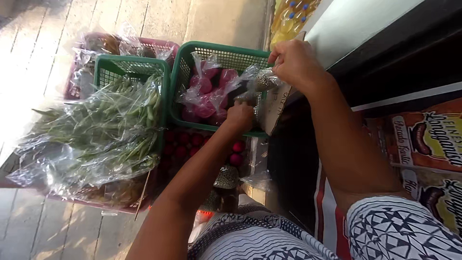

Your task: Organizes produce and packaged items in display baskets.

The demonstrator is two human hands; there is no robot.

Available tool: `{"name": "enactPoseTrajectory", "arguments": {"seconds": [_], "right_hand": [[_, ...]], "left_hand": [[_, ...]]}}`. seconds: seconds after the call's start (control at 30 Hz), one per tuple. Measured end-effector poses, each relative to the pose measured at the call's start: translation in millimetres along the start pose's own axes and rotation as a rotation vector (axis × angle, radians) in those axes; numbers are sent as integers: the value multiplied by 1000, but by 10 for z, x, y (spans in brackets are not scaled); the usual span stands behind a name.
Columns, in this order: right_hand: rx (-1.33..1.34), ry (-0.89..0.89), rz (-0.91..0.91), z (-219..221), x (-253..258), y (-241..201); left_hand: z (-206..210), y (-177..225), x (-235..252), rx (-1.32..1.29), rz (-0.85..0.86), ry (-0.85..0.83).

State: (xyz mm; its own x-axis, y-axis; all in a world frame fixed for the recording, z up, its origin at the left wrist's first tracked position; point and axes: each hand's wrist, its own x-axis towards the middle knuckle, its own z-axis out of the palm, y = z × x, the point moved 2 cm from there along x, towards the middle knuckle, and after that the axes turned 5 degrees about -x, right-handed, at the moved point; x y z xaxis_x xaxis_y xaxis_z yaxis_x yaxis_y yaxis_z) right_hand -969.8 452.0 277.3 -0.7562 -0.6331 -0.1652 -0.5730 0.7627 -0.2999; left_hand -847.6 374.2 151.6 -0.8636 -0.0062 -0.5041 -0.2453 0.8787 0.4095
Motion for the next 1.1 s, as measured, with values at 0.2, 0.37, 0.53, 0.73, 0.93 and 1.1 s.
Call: {"name": "enactPoseTrajectory", "arguments": {"seconds": [0.2, 0.37, 0.53, 0.73, 0.93, 1.1], "right_hand": [[84, 104, -66, -89, -130, 111], [88, 110, -40, -103, -140, 128], [74, 86, -46, -80, -63, 115], [80, 59, -41, 10, 26, 75], [146, -27, -184, -32, -83, -145], [344, -189, -524, -113, -116, -449]], "left_hand": [[-104, 143, 48, 109, 59, 188], [47, 136, 403, -67, 15, 252], [44, 11, 508, -90, 63, 241], [38, -115, 364, -189, 146, 221], [-262, -46, -300, -532, 125, 966], [-295, -58, -564, -490, 234, 939]]}}
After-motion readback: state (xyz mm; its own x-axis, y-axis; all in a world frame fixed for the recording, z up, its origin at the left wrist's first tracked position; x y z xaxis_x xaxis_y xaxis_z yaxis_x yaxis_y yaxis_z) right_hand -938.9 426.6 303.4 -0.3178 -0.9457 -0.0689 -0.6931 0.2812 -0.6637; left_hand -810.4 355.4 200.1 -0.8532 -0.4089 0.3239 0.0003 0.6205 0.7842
